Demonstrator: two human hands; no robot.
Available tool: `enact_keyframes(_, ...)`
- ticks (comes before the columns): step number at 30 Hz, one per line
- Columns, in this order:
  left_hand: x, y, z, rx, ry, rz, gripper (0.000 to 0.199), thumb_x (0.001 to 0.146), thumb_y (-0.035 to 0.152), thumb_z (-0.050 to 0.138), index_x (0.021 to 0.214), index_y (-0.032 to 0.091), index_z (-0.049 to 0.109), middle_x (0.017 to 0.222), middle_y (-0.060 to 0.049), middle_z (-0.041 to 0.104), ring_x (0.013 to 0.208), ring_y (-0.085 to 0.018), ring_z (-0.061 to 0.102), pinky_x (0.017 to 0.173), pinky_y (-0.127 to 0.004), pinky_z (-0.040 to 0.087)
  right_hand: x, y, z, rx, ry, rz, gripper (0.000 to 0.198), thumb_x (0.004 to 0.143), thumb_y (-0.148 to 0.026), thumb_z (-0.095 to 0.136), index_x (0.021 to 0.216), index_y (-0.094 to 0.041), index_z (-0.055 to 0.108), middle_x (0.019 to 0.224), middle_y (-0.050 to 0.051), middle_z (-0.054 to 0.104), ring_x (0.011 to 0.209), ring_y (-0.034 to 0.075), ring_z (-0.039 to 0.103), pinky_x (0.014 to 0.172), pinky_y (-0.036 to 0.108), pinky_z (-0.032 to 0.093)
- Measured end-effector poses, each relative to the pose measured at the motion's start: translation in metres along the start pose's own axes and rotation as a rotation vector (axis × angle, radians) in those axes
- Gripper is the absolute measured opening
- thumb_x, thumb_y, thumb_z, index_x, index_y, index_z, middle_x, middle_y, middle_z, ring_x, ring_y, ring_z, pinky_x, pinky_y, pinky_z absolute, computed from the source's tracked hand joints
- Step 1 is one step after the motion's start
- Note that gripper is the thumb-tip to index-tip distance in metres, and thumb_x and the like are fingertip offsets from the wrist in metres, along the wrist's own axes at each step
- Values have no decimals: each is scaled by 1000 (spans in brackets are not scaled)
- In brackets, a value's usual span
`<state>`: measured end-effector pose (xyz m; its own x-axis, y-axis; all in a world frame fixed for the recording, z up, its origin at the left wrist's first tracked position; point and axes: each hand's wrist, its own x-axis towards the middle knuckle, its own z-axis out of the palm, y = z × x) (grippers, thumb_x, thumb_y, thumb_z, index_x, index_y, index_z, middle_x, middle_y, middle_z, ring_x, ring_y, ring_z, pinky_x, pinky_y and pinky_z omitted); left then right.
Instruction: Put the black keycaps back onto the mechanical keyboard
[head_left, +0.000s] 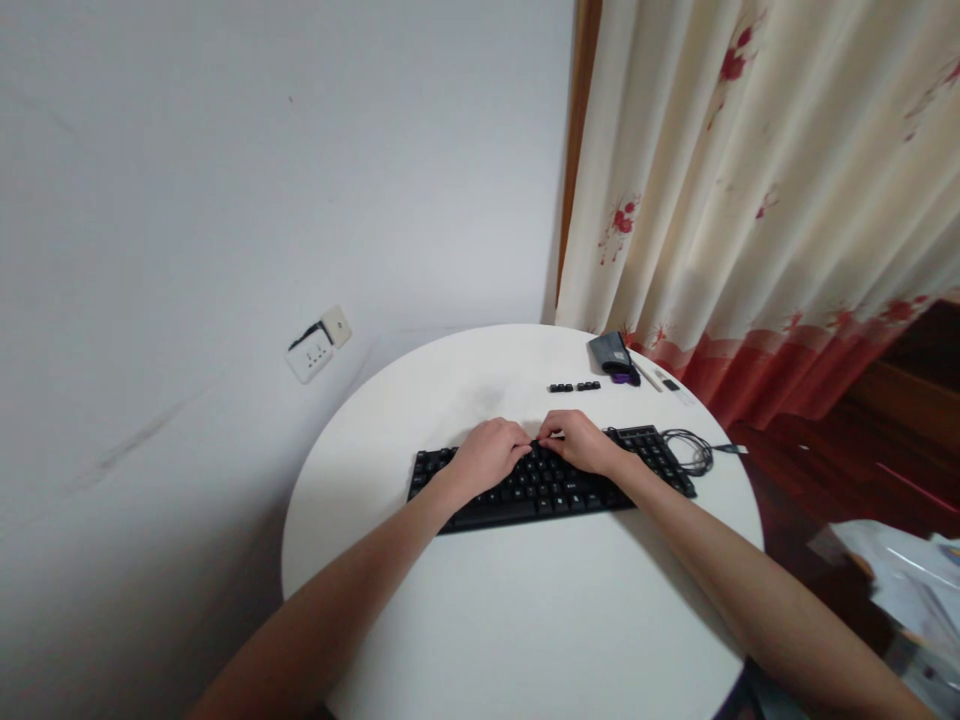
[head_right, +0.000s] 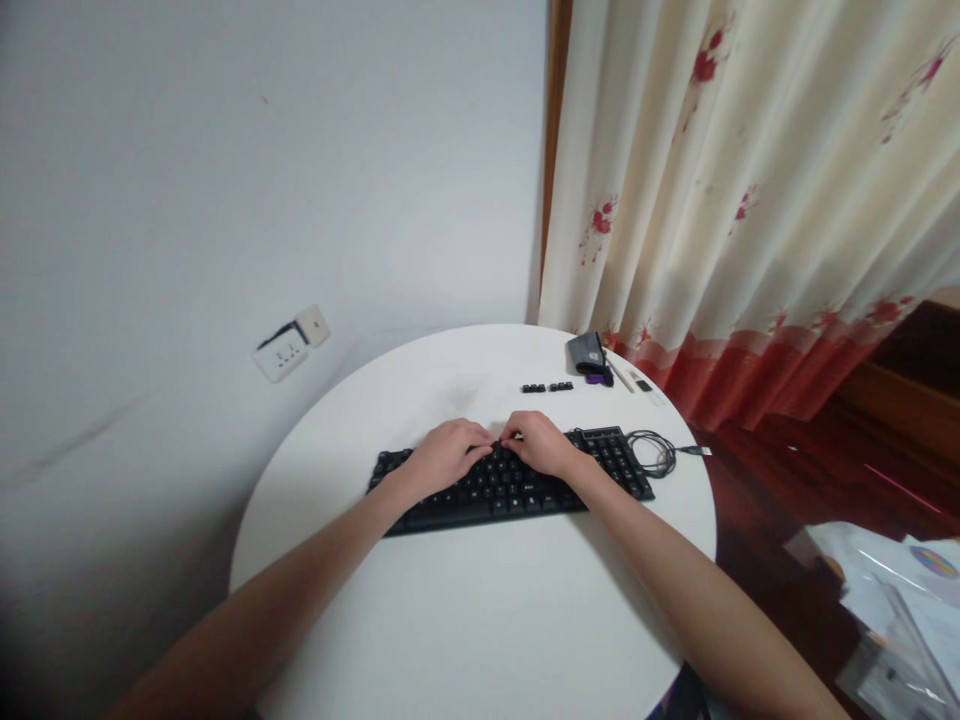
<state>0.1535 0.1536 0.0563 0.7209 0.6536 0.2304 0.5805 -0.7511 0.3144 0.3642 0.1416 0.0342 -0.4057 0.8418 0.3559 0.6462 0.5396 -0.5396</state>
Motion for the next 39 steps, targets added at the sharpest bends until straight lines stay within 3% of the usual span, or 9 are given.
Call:
enact_keyframes(6,-10,10,-8,37,-60,11,23,94,33,53,103,21,70,102,-9,72,106,-26,62,99,-38,43,-5,-11,-14,-94,-146,-85,22,90,-15,55,97,-19,75,103,7,72,97,20,64,90,31,46)
enact_keyframes(14,-14,9,-14,19,-115,32,28,93,36,54,115,22,64,114,-9,69,114,-27,59,98,-37,42,-11,-22,-20,-229,-252,-69,31,92,-15,48,113,-19,71,118,10,68,107,24,63,93,34,45)
enact_keyframes(25,-15,11,-9,22,-107,23,27,90,39,58,110,21,66,113,-11,69,110,-28,61,96,-37,43,-14,-31,-19,-278,-309,-44,28,90,-12,49,108,-19,70,118,11,67,105,25,64,89,32,45)
enact_keyframes(31,-15,11,-8,-34,-79,-12,29,90,41,58,108,21,68,110,-11,70,110,-28,62,96,-37,44,-12,-26,-15,-182,-256,-40,26,92,-16,49,104,-18,73,114,11,68,102,23,64,89,32,45)
enact_keyframes(35,-13,8,-7,-88,-51,-27,27,92,40,55,104,22,71,104,-9,73,107,-27,63,96,-37,45,-8,-15,-13,-120,-156,-6,24,94,-19,50,97,-18,74,99,8,72,93,20,65,85,30,46)
enact_keyframes(39,-11,1,-4,-66,30,-43,30,95,36,50,114,23,70,114,-7,72,110,-26,62,99,-37,43,-7,-1,-12,-155,-26,61,20,92,-23,54,95,-20,73,98,7,73,91,20,65,83,30,46)
